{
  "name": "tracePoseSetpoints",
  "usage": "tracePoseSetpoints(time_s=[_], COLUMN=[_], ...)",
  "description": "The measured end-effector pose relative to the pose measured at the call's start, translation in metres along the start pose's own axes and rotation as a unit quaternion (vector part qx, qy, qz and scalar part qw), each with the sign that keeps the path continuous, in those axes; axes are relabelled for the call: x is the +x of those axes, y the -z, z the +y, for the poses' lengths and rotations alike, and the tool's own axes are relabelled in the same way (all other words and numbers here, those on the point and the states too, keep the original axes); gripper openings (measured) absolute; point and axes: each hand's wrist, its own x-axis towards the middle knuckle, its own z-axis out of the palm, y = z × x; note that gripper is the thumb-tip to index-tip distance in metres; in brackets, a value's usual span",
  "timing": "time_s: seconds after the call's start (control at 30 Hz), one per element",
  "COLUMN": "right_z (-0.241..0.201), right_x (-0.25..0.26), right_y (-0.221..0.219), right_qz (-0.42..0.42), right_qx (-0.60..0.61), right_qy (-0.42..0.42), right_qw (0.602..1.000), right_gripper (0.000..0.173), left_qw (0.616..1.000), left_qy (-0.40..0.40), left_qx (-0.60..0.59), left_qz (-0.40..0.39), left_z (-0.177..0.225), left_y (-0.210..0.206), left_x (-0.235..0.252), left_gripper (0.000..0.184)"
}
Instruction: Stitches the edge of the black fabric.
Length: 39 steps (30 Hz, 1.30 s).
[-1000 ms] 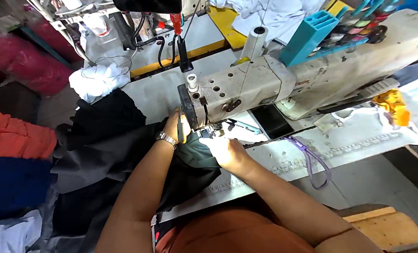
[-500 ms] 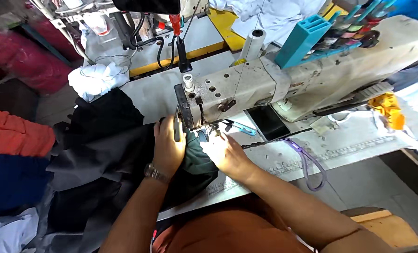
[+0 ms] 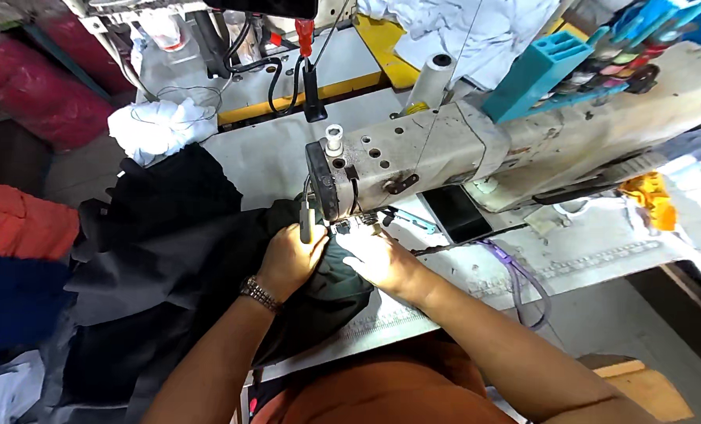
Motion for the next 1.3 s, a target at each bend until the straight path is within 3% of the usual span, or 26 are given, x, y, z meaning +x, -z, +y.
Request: tracePoseSetpoints(time_s=[0.13,0.43,0.53,0.7,1.3], right_z=[0.000,-0.004,-0.005,-0.007,-0.002], right_x=[-0.005,-0.004,-0.001,0.004,0.000], right_y=[-0.003,0.003,0.002,0.003,-0.002], right_qz=[0.009,-0.011,-0.020,-0.035,0.019], right_qx=[-0.026,-0.014,-0.035,-0.048,-0.021], right_qy=[0.032,0.002,0.007,-0.012,0.008], right_qw=[0.999,1.000,0.999,0.998,1.000], right_gripper=[0.030,0.038,0.036,0.035,0.030], left_qw=[0.998,0.996,0.994,0.988,0.993], left_qy=[0.053,0.030,0.043,0.110,0.090], left_qx=[-0.003,0.079,0.083,0.038,0.033], left_qz=[-0.022,-0.025,-0.059,-0.106,-0.064], left_z=[-0.001,0.009,0.005,0.002,-0.003], left_y=[-0.005,-0.006,-0.004,0.001,0.000], left_x=[0.006,0.001,0.005,0.019,0.023], left_gripper=[0.025,0.026,0.027,0.026,0.022])
